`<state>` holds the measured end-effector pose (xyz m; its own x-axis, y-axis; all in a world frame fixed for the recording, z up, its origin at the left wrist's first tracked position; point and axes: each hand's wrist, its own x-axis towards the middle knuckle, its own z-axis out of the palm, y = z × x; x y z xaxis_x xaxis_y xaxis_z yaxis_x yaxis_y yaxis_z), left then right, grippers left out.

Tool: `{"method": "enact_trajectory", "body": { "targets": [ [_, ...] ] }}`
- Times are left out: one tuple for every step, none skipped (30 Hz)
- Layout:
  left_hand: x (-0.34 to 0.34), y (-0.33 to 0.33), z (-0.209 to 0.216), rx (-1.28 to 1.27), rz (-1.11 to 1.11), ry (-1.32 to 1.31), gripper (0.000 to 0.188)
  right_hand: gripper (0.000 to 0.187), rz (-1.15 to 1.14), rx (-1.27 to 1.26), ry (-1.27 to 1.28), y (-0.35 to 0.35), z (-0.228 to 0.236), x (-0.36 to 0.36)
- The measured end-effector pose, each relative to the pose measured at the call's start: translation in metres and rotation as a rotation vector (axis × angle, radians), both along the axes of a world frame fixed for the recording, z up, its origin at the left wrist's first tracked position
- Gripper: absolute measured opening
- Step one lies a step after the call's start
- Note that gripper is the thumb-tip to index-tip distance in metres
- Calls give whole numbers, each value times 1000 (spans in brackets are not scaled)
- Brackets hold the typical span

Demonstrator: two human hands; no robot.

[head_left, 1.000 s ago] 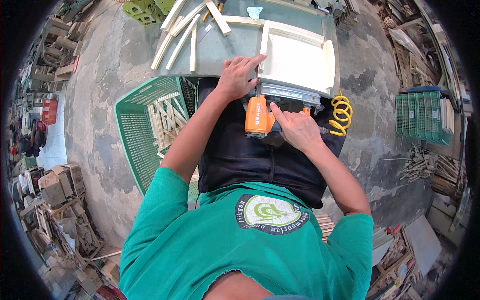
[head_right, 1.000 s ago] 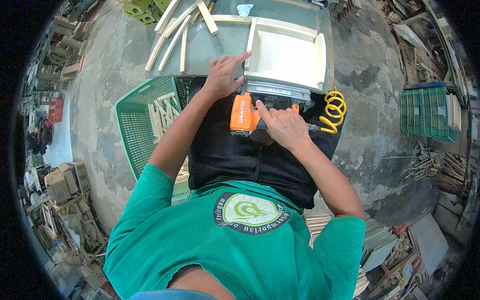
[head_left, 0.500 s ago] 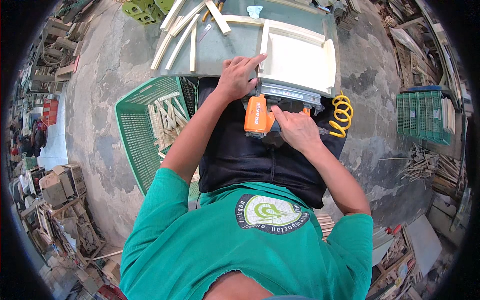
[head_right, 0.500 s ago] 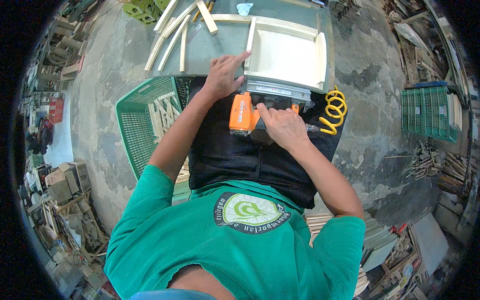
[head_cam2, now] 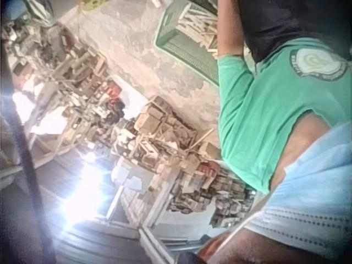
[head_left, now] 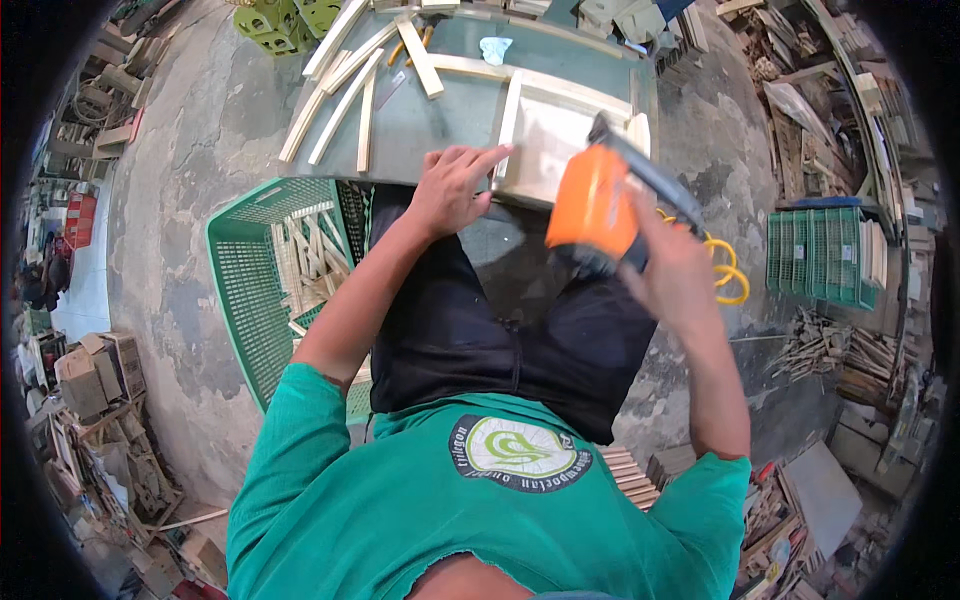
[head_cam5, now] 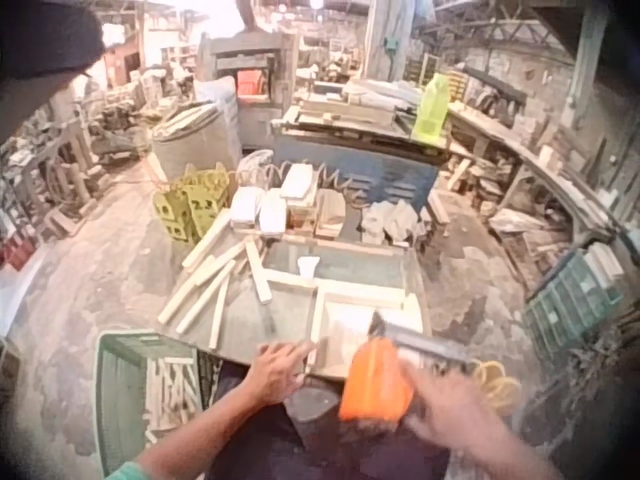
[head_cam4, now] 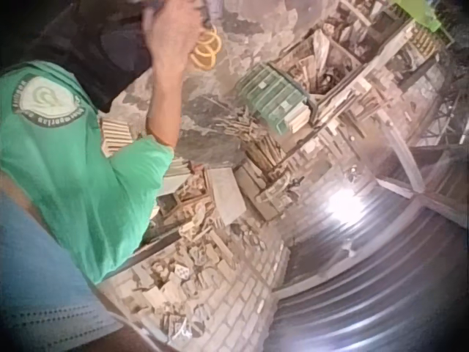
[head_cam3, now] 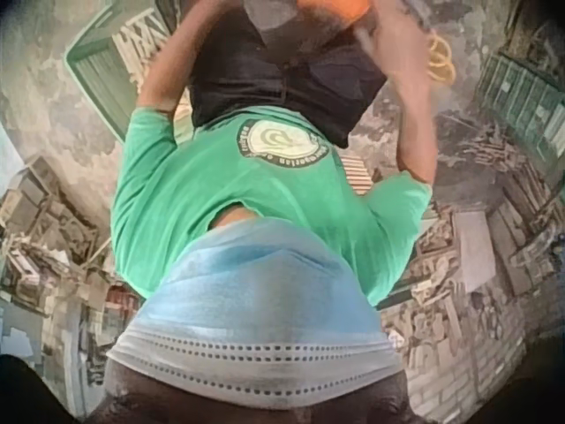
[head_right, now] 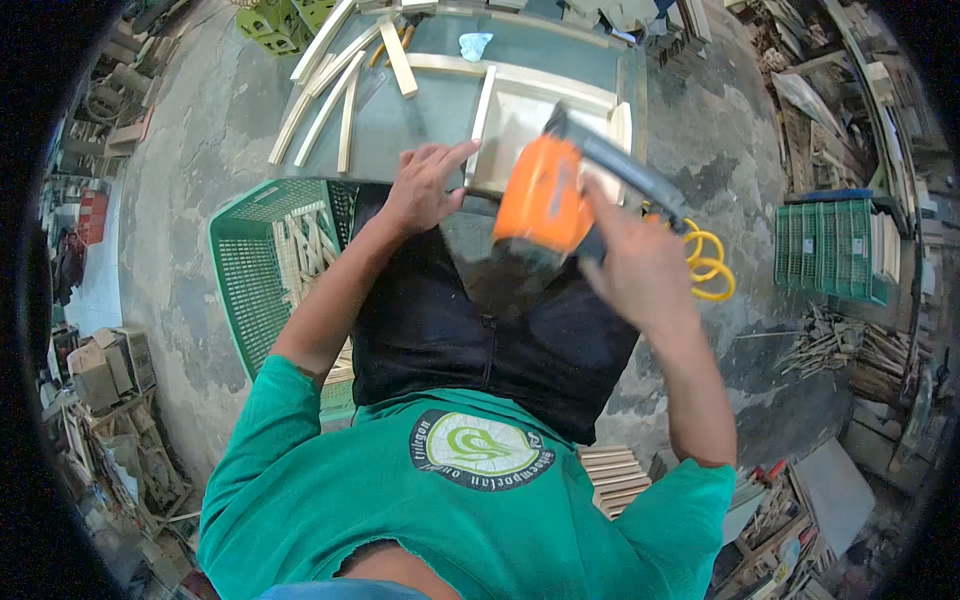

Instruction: Apply glue and use a nail gun to assemble wooden boards into a box structure.

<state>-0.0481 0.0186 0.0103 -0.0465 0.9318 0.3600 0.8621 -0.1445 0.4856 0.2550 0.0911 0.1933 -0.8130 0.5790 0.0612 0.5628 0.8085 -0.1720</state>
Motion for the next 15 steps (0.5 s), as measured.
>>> {"method": "enact_trajectory", "body": {
  "targets": [
    [0,-1,1,-2,-3,1,86,96,-53,5,7,21,7,-5],
    [-1,-1,2,-35,-2,10,86,91,-122,-7,-19,47,9,-13],
    [0,-1,2,-27,1,15,86,91,-119,0,-14,74,7,-20],
    [1,0,3,-17,-7,5,86,87,-118,41,-48,103,6,-27],
    [0,1,3,-10,-12,1,86,84,-115,79,-77,130,1,-37],
    [2,3,2,-15,-15,-2,86,84,-118,89,-66,154,-3,-49],
    [0,1,0,-10,-12,15,86,80,-89,99,-176,177,-13,-62],
    [-1,0,-1,-19,-12,10,86,78,-65,112,-287,197,-24,-74],
    [0,3,0,-23,-19,11,86,78,-76,122,-266,216,-36,-80],
    [-3,2,-2,-52,-30,19,88,76,-57,128,-282,232,-54,-90],
    [-5,2,2,-49,-34,41,88,75,-38,133,-298,246,-71,-99],
    [-6,2,6,-94,-54,20,89,75,-47,135,-278,257,-87,-107],
    [-7,0,9,-144,-73,-1,90,74,-39,142,-268,265,-104,-114],
    [-10,-1,12,-207,-93,-22,91,74,-31,146,-256,268,-113,-122],
    [-11,-1,15,-213,-100,-2,91,74,-41,139,-237,273,-120,-127]
  ]
}}
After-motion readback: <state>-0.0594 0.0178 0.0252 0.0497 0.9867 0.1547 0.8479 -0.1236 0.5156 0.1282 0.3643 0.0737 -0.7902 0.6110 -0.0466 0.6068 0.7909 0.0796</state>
